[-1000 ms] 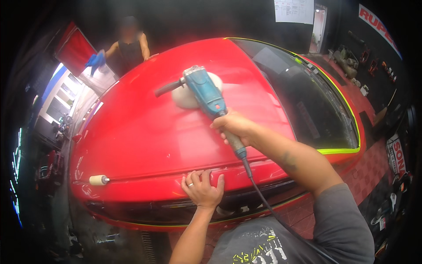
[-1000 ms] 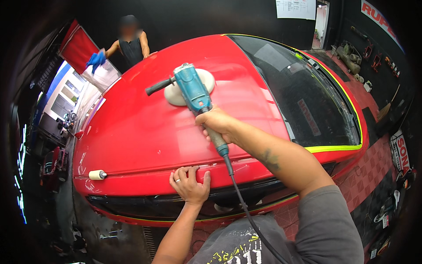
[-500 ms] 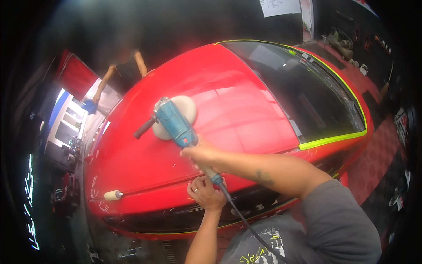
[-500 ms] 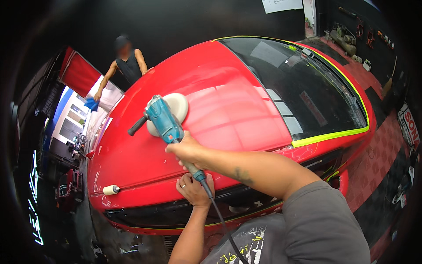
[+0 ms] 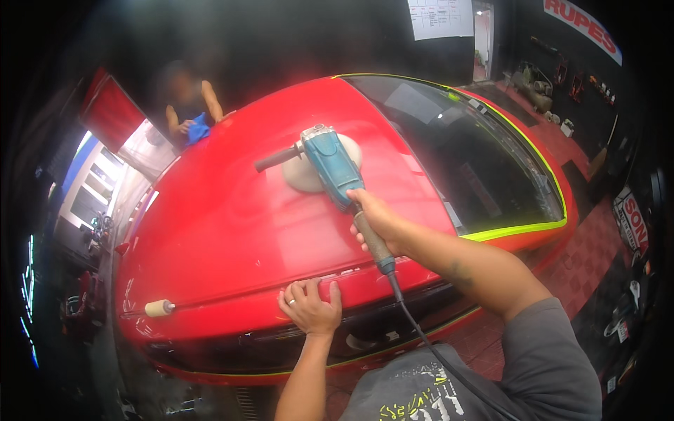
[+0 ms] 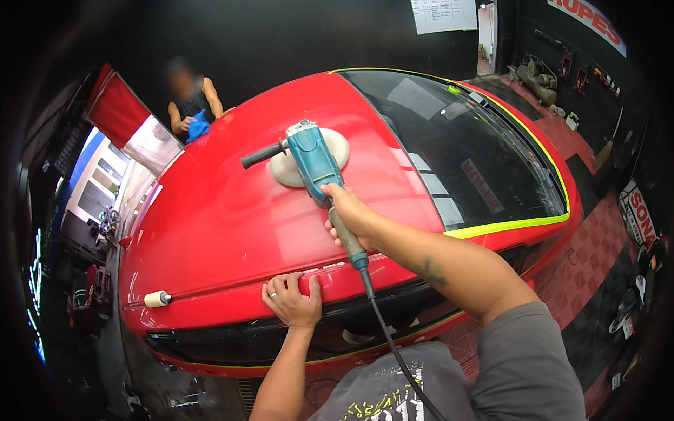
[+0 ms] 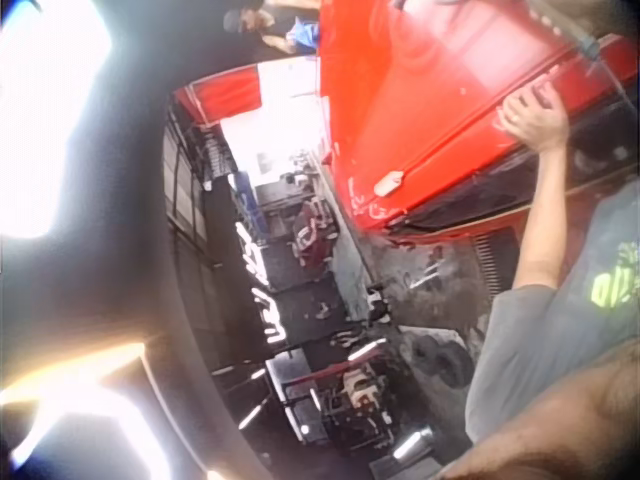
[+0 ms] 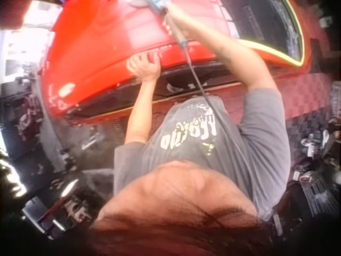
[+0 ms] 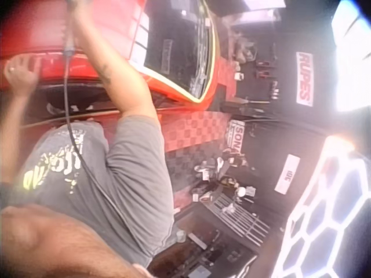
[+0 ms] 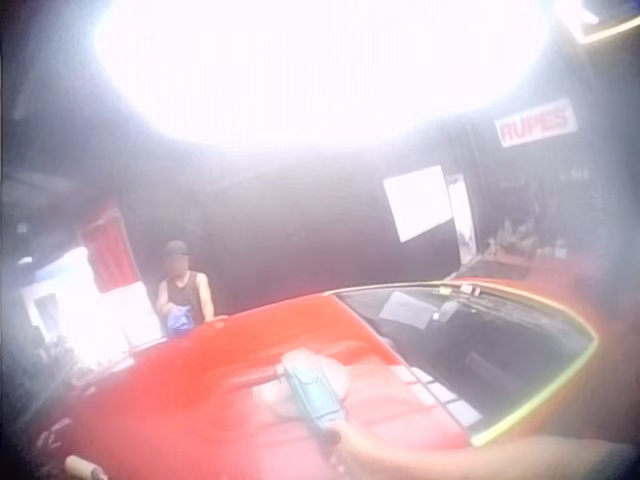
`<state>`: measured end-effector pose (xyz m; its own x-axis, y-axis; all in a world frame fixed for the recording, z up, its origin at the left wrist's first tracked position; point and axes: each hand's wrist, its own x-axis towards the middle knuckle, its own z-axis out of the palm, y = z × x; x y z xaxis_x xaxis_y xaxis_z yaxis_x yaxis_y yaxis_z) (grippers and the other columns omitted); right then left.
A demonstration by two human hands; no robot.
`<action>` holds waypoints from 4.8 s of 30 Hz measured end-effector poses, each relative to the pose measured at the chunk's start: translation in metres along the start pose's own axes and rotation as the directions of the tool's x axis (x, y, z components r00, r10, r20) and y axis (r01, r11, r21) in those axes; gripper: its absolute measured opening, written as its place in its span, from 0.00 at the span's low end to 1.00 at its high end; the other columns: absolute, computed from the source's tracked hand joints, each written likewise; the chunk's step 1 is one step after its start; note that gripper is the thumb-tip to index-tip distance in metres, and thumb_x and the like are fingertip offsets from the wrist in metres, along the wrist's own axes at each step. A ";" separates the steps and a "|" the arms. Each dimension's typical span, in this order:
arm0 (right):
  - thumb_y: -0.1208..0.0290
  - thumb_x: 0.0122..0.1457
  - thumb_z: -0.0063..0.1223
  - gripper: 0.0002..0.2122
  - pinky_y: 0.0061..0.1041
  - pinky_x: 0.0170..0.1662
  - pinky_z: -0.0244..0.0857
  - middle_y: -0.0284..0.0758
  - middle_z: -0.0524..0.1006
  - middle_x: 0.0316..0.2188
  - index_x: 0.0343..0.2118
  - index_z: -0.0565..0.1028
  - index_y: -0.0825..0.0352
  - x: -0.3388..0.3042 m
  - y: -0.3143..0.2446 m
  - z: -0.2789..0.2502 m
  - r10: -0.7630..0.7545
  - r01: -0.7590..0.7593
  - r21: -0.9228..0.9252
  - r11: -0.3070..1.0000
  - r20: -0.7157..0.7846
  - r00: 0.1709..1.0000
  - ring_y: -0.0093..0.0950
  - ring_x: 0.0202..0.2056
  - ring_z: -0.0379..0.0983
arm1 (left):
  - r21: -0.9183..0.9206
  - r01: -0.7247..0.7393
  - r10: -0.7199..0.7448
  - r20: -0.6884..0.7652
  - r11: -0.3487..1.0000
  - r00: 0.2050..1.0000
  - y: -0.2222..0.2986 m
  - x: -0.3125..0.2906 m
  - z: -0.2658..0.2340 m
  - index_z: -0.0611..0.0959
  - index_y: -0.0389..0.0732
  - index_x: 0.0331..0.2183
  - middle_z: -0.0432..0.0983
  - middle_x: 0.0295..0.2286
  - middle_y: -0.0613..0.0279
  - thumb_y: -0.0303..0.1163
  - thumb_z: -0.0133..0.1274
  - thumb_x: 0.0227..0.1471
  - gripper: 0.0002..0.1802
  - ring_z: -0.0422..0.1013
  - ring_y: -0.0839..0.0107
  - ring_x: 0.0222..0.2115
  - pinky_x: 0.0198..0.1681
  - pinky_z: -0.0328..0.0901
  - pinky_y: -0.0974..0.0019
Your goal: The person uses a dual-action polisher to buff the hood of a red car. They move the machine in circular and sweeping motions across the surface, occasionally pausing to apply a liquid from a spray bottle. A second person is visible in the background wiping the car's roof with a cloth.
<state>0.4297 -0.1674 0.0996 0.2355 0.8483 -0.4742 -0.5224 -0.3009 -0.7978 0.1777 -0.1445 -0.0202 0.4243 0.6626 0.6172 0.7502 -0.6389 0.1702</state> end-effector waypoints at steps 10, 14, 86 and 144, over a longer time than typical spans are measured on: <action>0.42 0.70 0.48 0.27 0.28 0.19 0.70 0.35 0.73 0.27 0.60 0.59 0.56 -0.003 0.001 -0.003 -0.005 0.005 0.000 1.000 0.027 1.000 0.24 0.19 0.71 | 0.004 -0.012 0.012 -0.027 1.000 1.000 0.000 0.000 0.000 0.87 0.47 0.41 0.76 0.40 0.58 0.52 0.66 0.54 0.21 0.71 0.53 0.50 0.66 0.55 0.38; 0.42 0.70 0.49 0.26 0.28 0.18 0.71 0.35 0.72 0.26 0.59 0.60 0.56 -0.004 -0.001 0.006 0.016 -0.016 -0.013 1.000 0.030 0.999 0.24 0.19 0.71 | -0.008 -0.001 0.001 -0.010 1.000 1.000 0.001 -0.001 0.000 0.87 0.47 0.41 0.76 0.41 0.58 0.52 0.67 0.54 0.21 0.70 0.52 0.51 0.66 0.55 0.39; 0.81 0.57 0.59 0.37 0.28 0.19 0.71 0.36 0.74 0.30 0.67 0.53 0.61 -0.121 0.062 -0.059 -0.082 0.089 0.160 0.983 -0.049 0.995 0.24 0.21 0.73 | 0.070 -0.010 0.013 -0.036 0.997 0.999 0.006 -0.003 0.007 0.87 0.45 0.40 0.76 0.41 0.59 0.48 0.65 0.55 0.18 0.71 0.53 0.50 0.66 0.56 0.39; 0.74 0.60 0.65 0.38 0.37 0.26 0.74 0.45 0.74 0.42 0.67 0.50 0.67 0.044 0.020 0.134 -0.046 0.164 -0.376 0.912 0.303 0.952 0.31 0.26 0.77 | 0.002 -0.073 0.073 -0.055 0.997 0.996 -0.012 -0.006 0.006 0.84 0.39 0.38 0.74 0.39 0.51 0.48 0.65 0.52 0.22 0.71 0.49 0.47 0.62 0.58 0.36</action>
<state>0.3198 -0.0784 0.1124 -0.0005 0.9534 -0.3016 -0.1296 -0.2991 -0.9454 0.1693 -0.1383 -0.0305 0.4495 0.5917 0.6692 0.7183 -0.6848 0.1231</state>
